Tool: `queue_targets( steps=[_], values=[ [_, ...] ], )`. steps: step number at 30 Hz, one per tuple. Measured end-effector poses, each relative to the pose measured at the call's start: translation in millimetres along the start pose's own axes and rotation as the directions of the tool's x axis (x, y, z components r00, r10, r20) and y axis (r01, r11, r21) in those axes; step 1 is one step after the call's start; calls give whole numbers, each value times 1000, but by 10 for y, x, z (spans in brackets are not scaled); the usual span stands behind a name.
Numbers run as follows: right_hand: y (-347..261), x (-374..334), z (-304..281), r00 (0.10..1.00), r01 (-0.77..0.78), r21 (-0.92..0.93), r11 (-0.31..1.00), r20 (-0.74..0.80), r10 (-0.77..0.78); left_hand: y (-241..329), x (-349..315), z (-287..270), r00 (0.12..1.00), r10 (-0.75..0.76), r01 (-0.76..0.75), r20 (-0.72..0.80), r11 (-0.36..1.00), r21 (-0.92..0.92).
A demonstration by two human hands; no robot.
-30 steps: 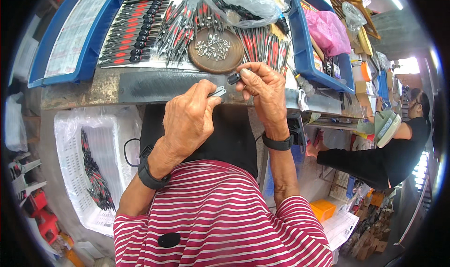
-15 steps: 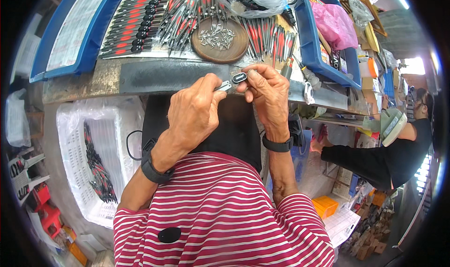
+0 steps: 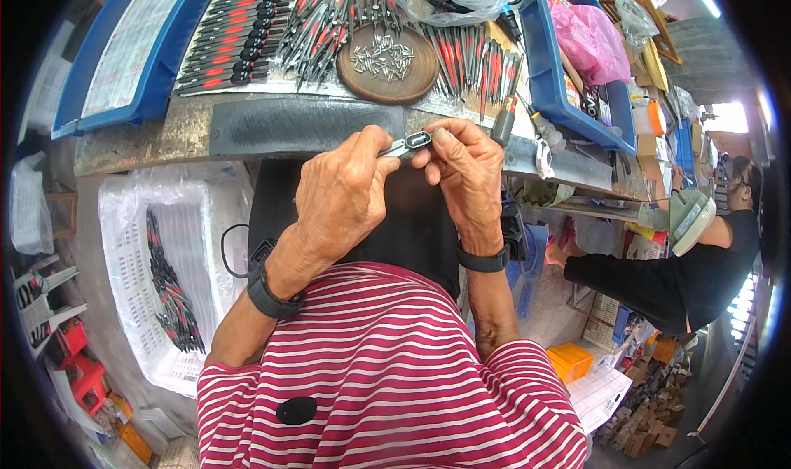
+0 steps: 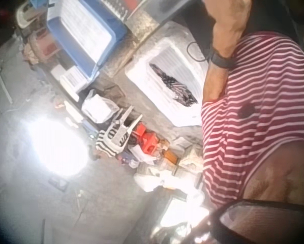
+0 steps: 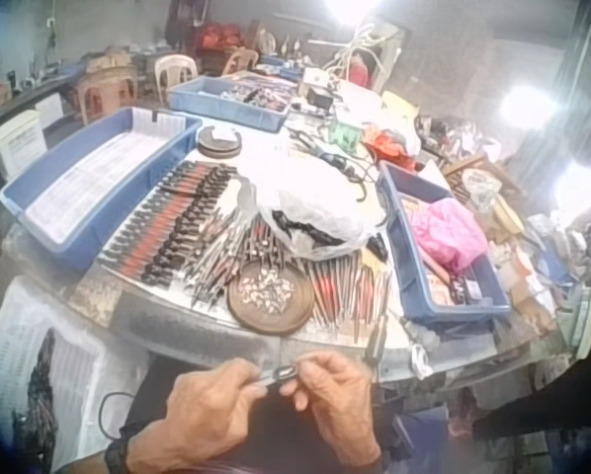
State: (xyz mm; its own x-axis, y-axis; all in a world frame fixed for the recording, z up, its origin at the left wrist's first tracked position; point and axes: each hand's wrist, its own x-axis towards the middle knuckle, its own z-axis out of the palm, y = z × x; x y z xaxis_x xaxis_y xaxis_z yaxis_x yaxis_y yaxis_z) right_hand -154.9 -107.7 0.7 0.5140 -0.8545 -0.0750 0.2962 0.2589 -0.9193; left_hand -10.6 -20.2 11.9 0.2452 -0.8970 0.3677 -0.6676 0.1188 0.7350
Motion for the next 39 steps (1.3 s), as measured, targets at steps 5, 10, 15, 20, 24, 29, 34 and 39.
queue_targets(
  steps=[5,10,15,20,24,29,34,39],
  values=[
    [23,-61,80,1000,-5,-5,1000,-30,5,6,-32,20,1000,5,-5,14,1000,-6],
    [105,-180,162,998,36,-37,999,-45,-37,-11,-103,20,999,10,-10,40,1000,0],
    [176,-285,141,999,-37,-68,997,14,38,-63,-219,-12,996,-6,10,86,999,-44],
    [110,-419,70,981,-112,-299,948,117,153,-124,-350,-132,969,41,-43,245,999,6],
    [39,-487,60,959,-25,-536,844,226,172,-147,-421,-187,952,120,-120,282,993,-19],
    [30,-549,83,914,273,-685,676,404,41,-152,-503,-205,931,163,-165,326,986,-22],
    [62,-585,76,869,437,-687,580,489,-76,-131,-531,-174,928,245,-237,283,970,-61],
    [98,-636,72,867,452,-675,583,486,-109,-116,-561,-140,925,257,-252,280,966,-55]
  ],
)
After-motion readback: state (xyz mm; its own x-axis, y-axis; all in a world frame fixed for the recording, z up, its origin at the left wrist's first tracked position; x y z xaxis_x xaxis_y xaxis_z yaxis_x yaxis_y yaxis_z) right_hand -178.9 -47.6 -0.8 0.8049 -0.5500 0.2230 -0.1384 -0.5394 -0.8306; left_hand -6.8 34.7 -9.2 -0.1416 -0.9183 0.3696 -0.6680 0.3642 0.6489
